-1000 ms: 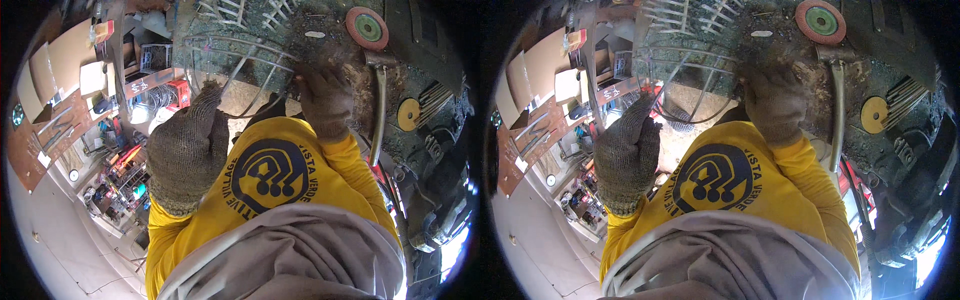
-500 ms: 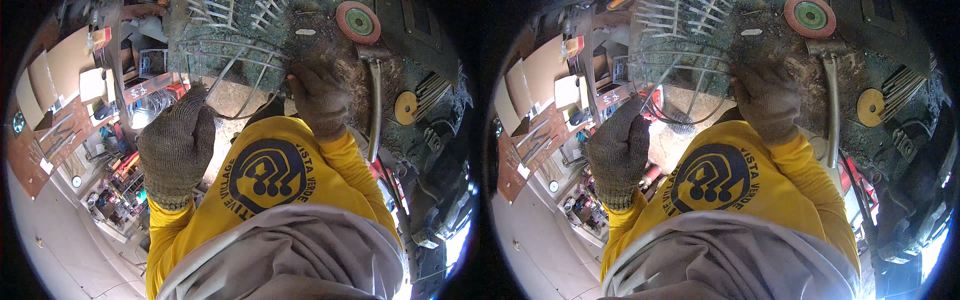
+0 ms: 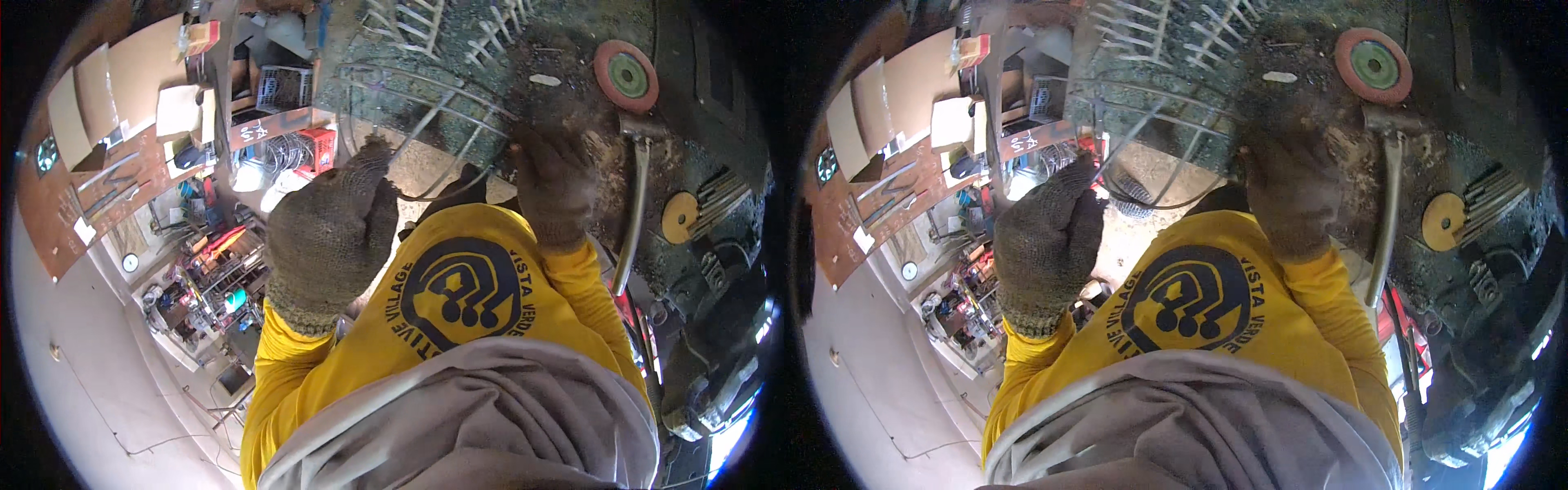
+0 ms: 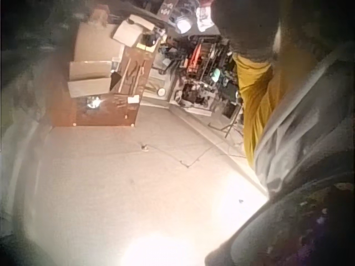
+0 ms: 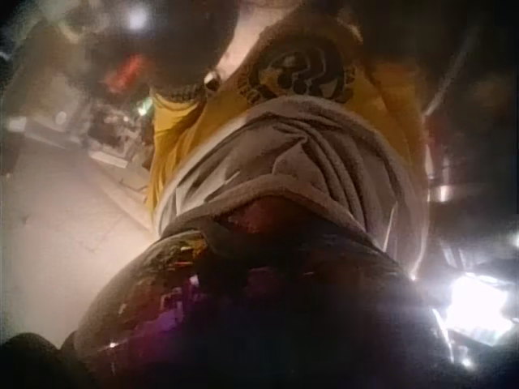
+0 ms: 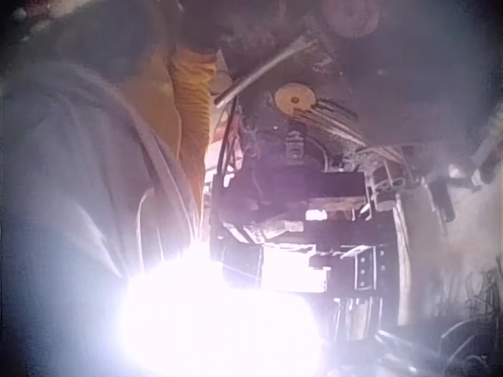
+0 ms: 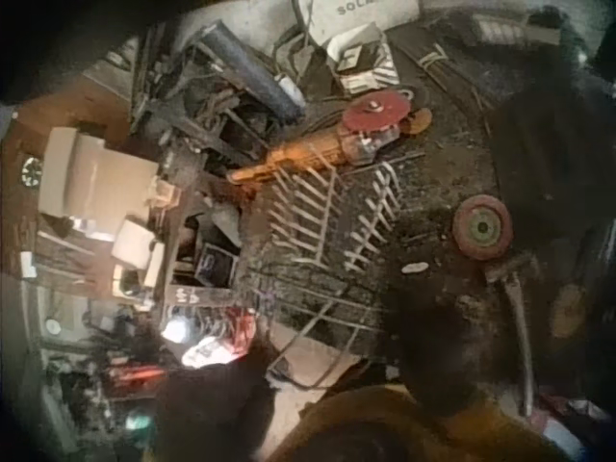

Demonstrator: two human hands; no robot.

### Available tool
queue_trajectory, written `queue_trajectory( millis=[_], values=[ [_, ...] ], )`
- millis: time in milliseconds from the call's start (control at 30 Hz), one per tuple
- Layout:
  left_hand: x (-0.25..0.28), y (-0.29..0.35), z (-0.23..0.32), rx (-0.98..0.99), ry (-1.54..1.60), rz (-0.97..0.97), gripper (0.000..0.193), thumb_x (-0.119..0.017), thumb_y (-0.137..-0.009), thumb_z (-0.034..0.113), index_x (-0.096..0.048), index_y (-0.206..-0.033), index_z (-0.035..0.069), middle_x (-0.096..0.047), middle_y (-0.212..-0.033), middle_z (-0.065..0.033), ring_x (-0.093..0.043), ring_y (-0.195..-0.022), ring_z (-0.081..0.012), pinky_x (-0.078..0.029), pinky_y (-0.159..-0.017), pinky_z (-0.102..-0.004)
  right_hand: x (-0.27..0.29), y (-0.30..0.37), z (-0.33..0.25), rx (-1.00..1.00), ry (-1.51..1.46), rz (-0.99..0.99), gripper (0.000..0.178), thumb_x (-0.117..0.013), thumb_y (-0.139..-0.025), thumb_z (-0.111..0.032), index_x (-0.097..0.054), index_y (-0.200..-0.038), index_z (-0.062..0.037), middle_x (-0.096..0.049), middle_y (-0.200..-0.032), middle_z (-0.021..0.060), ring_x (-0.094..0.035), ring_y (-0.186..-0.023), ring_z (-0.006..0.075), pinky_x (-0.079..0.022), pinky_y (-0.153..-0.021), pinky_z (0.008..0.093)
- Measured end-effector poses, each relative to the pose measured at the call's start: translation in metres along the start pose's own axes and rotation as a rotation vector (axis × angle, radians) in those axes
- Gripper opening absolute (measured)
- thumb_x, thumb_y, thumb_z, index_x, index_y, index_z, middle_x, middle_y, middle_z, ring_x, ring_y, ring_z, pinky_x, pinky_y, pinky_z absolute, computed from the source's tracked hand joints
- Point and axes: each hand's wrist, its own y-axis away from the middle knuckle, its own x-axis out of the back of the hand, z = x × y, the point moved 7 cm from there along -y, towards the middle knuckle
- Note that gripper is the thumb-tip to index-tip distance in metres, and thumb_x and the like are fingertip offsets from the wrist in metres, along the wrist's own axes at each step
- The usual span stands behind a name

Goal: The person holds a circular metal frame and uses a welding tool to fuse small metal wires onto it at several points on a workbench.

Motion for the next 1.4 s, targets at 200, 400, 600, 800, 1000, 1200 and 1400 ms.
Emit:
queue_trajectory(
  millis=[200, 400, 600, 800, 1000, 1200, 1400],
  values=[
    [0.003, 0.001, 0.000, 0.066, 0.022, -0.080, 0.033, -0.069, -0.087, 0.007, -0.069, -0.119, 0.004, -0.073, -0.092, -0.0202, -0.072, -0.075, -0.0357, -0.057, -0.069, -0.0402, -0.003, -0.001, 0.003, -0.015, -0.090, -0.031, 0.020, -0.074, -0.083, -0.010, -0.073, -0.102, -0.0074, -0.072, -0.100, 0.0139, -0.068, -0.095, 0.0354, -0.053, -0.091, 0.0473],
    [0.003, -0.002, 0.001, 0.142, -0.011, -0.141, 0.034, -0.069, -0.086, 0.008, -0.069, -0.120, 0.003, -0.073, -0.092, -0.0196, -0.072, -0.076, -0.0348, -0.057, -0.070, -0.0400, 0.001, 0.002, 0.005, -0.005, -0.070, 0.034, 0.018, -0.074, -0.082, -0.009, -0.073, -0.100, -0.0071, -0.072, -0.099, 0.0153, -0.069, -0.098, 0.0358, -0.053, -0.089, 0.0475],
    [0.002, -0.004, 0.001, 0.147, 0.027, -0.126, 0.032, -0.067, -0.088, 0.008, -0.069, -0.119, 0.003, -0.073, -0.106, -0.0214, -0.074, -0.092, -0.0331, -0.057, -0.084, -0.0382, 0.003, -0.002, 0.000, -0.026, -0.105, 0.031, 0.018, -0.077, -0.081, -0.012, -0.074, -0.099, -0.0092, -0.072, -0.097, 0.0144, -0.069, -0.094, 0.0362, -0.054, -0.087, 0.0458],
    [0.002, 0.000, 0.002, -0.018, 0.043, 0.083, 0.026, -0.070, -0.087, 0.012, -0.072, -0.112, 0.005, -0.073, -0.090, -0.0180, -0.071, -0.071, -0.0328, -0.057, -0.063, -0.0402, 0.001, 0.000, 0.004, -0.017, -0.052, -0.029, 0.021, -0.075, -0.083, -0.023, -0.074, -0.102, -0.0136, -0.073, -0.096, 0.0107, -0.069, -0.094, 0.0329, -0.055, -0.088, 0.0451],
    [-0.001, -0.002, -0.002, -0.018, 0.008, 0.052, 0.025, -0.070, -0.087, 0.012, -0.073, -0.111, 0.005, -0.074, -0.093, -0.0185, -0.073, -0.077, -0.0324, -0.058, -0.068, -0.0390, 0.002, 0.006, 0.006, 0.046, -0.148, 0.088, 0.016, -0.073, -0.086, -0.025, -0.074, -0.099, -0.0158, -0.072, -0.089, 0.0096, -0.070, -0.090, 0.0317, -0.055, -0.087, 0.0439],
    [0.003, 0.002, 0.001, -0.026, -0.030, 0.106, 0.023, -0.069, -0.088, 0.014, -0.072, -0.111, 0.009, -0.073, -0.092, -0.0172, -0.073, -0.081, -0.0328, -0.057, -0.071, -0.0399, 0.001, 0.013, 0.006, -0.009, -0.150, 0.104, 0.019, -0.070, -0.088, -0.028, -0.071, -0.102, -0.0146, -0.072, -0.094, 0.0112, -0.069, -0.088, 0.0312, -0.056, -0.082, 0.0433],
    [-0.001, 0.007, -0.006, -0.112, -0.017, 0.190, 0.022, -0.069, -0.088, 0.016, -0.072, -0.109, 0.011, -0.073, -0.091, -0.0172, -0.073, -0.081, -0.0344, -0.057, -0.070, -0.0413, 0.022, 0.023, 0.007, 0.065, -0.281, 0.225, 0.026, -0.071, -0.089, -0.026, -0.070, -0.107, -0.0084, -0.071, -0.095, 0.0143, -0.069, -0.084, 0.0358, -0.056, -0.074, 0.0427]
  ],
)
